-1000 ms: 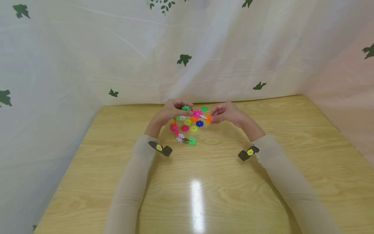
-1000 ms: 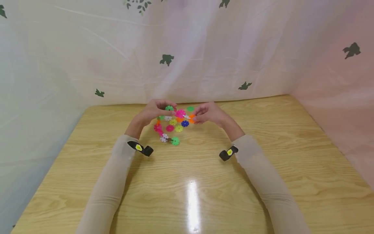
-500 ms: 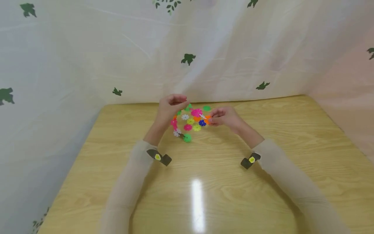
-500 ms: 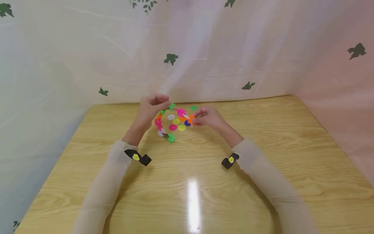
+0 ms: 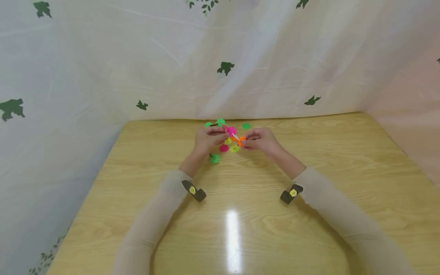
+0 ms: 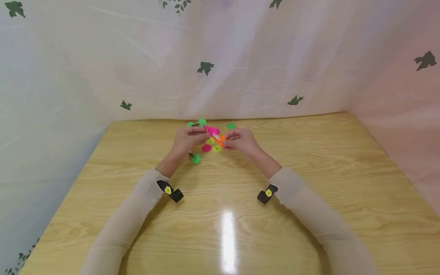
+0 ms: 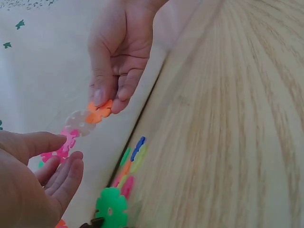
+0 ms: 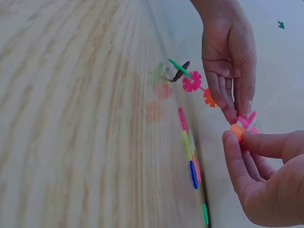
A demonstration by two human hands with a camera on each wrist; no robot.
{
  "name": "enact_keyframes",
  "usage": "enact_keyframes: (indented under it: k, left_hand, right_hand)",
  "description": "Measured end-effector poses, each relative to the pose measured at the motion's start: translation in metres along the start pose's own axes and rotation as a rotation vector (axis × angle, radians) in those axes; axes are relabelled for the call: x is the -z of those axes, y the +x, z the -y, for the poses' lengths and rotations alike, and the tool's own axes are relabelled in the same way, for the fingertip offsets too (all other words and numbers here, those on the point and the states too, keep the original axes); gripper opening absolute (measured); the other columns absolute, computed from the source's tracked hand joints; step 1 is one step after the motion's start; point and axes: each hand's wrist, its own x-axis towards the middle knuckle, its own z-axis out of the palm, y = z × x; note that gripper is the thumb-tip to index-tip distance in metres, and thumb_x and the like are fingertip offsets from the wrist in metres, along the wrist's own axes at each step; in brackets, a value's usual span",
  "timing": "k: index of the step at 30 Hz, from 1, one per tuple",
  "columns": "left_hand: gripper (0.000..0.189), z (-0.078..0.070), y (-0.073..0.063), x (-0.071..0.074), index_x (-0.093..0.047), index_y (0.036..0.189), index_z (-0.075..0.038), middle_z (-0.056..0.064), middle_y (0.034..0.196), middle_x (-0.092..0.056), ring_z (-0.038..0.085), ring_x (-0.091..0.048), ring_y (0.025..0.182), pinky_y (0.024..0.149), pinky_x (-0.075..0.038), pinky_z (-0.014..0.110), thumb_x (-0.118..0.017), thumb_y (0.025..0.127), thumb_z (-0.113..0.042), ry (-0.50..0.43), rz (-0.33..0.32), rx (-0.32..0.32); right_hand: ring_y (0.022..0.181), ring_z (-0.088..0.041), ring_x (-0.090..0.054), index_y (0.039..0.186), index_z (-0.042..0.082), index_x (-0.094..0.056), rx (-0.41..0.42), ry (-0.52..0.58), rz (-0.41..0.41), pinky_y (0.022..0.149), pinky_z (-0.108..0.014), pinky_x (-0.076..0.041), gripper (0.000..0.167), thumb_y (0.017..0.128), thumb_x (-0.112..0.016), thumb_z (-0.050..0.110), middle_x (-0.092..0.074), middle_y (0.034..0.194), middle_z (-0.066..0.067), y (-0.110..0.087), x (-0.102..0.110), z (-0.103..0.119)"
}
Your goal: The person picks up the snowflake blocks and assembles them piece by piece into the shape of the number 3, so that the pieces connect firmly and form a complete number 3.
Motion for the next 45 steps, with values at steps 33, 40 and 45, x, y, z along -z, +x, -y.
enact_keyframes:
  k: [33, 40, 45]
  left_hand:
    - [0.034, 0.004, 0.004, 0.006, -0.073, 0.118, 0.002, 0.015, 0.114, -0.075, 0.008, -0.069, 0.082, 0.089, -0.061, 0.028, -0.076, 0.084, 0.006, 0.044, 0.012, 0.082]
    - [0.032, 0.006, 0.007, 0.008, -0.073, 0.117, 0.003, 0.016, 0.114, -0.075, 0.009, -0.068, 0.079, 0.089, -0.061, 0.03, -0.074, 0.085, 0.008, 0.038, 0.011, 0.104]
    - [0.032, 0.011, 0.01, 0.009, -0.072, 0.116, 0.004, 0.014, 0.109, -0.075, 0.009, -0.069, 0.077, 0.09, -0.061, 0.032, -0.075, 0.084, 0.009, 0.029, 0.018, 0.102]
  right_hand:
    - [0.081, -0.023, -0.074, 0.116, -0.012, -0.062, -0.043, -0.222, 0.151, 0.084, -0.043, -0.064, 0.026, 0.096, -0.067, 0.004, -0.075, 0.09, -0.012, 0.014, 0.01, 0.01]
    - [0.08, -0.025, -0.072, 0.115, -0.012, -0.065, 0.047, -0.377, 0.174, 0.076, -0.04, -0.064, 0.026, 0.095, -0.068, 0.005, -0.074, 0.097, -0.021, 0.033, 0.024, 0.005]
    - [0.075, -0.019, -0.068, 0.114, -0.01, -0.067, 0.081, -0.524, 0.223, 0.066, -0.031, -0.059, 0.027, 0.091, -0.071, 0.003, -0.074, 0.095, -0.022, 0.042, 0.025, 0.005]
